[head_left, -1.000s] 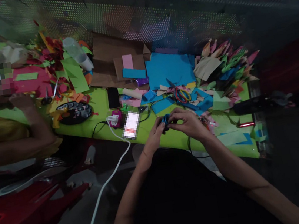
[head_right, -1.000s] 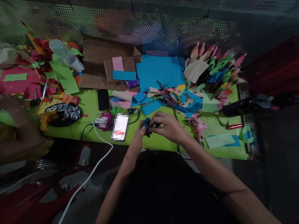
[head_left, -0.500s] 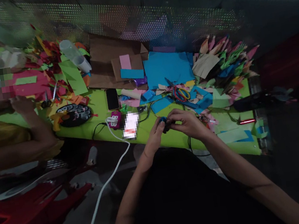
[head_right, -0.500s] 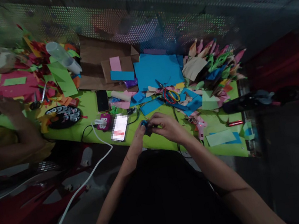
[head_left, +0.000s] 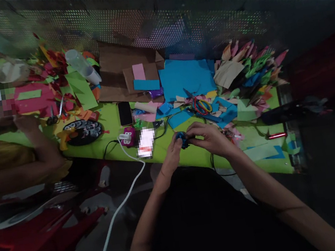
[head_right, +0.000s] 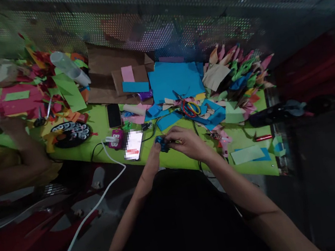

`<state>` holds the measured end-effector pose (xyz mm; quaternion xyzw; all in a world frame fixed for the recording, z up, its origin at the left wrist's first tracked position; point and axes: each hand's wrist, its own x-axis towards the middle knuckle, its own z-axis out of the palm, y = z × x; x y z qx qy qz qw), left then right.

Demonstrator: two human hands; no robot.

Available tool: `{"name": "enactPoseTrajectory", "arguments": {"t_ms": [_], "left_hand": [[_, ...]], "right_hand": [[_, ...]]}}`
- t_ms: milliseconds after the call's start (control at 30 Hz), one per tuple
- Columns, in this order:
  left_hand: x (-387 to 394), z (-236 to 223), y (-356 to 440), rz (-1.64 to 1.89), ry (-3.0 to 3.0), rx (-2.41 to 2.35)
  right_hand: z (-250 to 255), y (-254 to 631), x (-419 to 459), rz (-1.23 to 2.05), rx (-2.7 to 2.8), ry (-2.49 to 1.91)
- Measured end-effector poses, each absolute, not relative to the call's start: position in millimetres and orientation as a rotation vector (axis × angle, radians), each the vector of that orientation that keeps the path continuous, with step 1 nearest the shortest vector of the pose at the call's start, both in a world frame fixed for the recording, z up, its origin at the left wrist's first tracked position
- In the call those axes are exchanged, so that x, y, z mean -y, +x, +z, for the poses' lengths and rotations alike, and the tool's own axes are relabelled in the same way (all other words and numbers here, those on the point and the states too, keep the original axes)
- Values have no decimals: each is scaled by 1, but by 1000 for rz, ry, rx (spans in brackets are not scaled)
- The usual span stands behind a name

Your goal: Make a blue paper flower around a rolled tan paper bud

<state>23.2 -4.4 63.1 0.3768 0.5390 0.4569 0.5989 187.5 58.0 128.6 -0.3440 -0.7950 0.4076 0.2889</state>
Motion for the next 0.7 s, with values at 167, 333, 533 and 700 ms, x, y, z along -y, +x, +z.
{"name": "enactPoseTrajectory", "arguments": {"t_ms": [167,333,533,700], "left_hand": [[1,71,22,1121,899,-1201],[2,73,22,1233,1024,-1136],[6,71,21,1325,1222,-1168],[10,69,21,1325,1375,-1203]], "right_hand": [[135,189,-56,1018,2068,-1026],[138,184,-43,1019,1916,-1152],[142,175,-25,1086,1769,-1400],[147,172,-21,1098,1785,-1433]]}}
